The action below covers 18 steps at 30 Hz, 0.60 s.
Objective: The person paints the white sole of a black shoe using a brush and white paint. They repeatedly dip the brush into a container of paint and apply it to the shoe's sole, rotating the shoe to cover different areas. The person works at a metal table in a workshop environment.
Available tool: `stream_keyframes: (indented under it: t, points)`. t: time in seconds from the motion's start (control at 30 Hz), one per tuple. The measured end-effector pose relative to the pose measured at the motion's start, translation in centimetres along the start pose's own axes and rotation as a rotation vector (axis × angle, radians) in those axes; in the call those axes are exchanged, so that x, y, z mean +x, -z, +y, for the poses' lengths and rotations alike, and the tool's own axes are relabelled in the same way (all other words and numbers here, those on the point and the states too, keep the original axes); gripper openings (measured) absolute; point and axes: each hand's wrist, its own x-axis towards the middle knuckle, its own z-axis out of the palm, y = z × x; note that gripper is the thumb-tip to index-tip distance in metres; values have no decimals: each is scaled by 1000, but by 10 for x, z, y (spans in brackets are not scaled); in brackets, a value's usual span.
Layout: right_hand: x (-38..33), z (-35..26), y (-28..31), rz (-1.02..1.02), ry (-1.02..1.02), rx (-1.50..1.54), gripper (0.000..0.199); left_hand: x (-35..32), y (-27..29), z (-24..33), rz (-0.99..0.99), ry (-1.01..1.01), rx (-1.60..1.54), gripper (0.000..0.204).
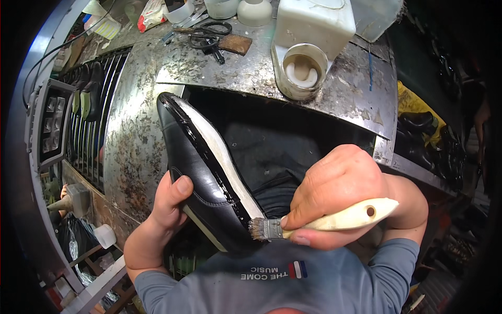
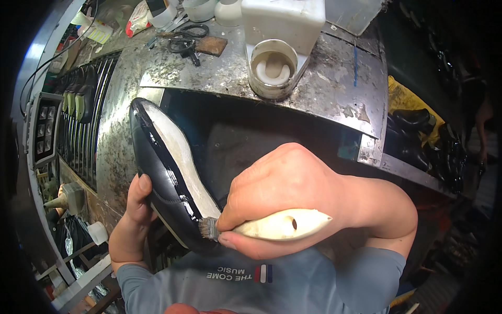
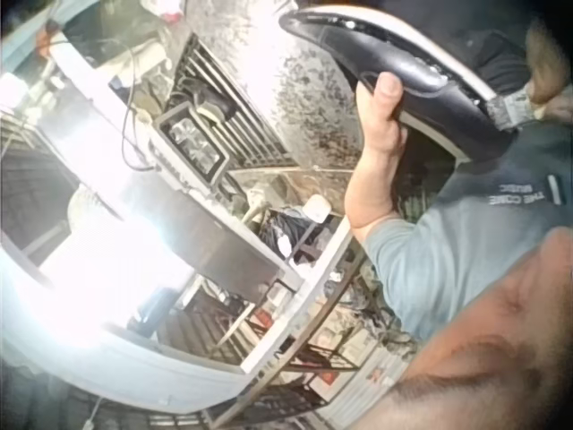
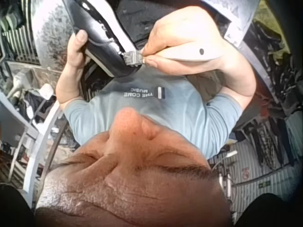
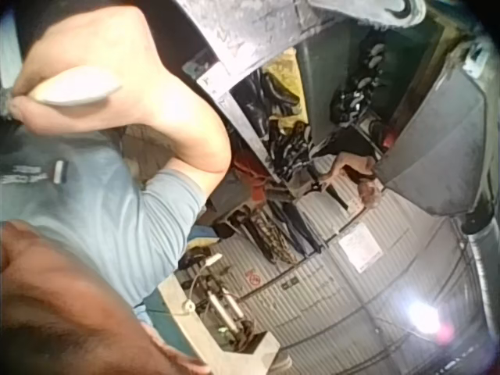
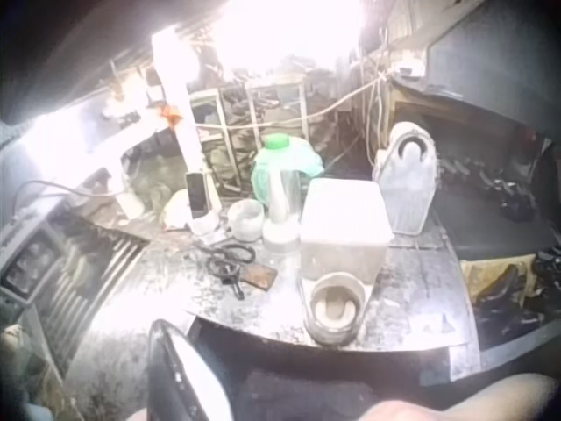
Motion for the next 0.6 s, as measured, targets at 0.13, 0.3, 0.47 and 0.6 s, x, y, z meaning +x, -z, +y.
stream_keyframes:
  t: [0.13,0.3,0.47,0.6]
  points:
    - [1,-7,3,2,23,-40,11,2,10,-14,-26,-22,-168,76]
    - [5,-15,7,18,23,-60,11,8,22,-43,-131,-60,-437,68]
    - [10,-15,7,36,52,-44,10,17,17,-64,-203,-67,-685,68]
    - [14,-17,11,44,60,-21,11,21,12,-73,-233,-18,-805,68]
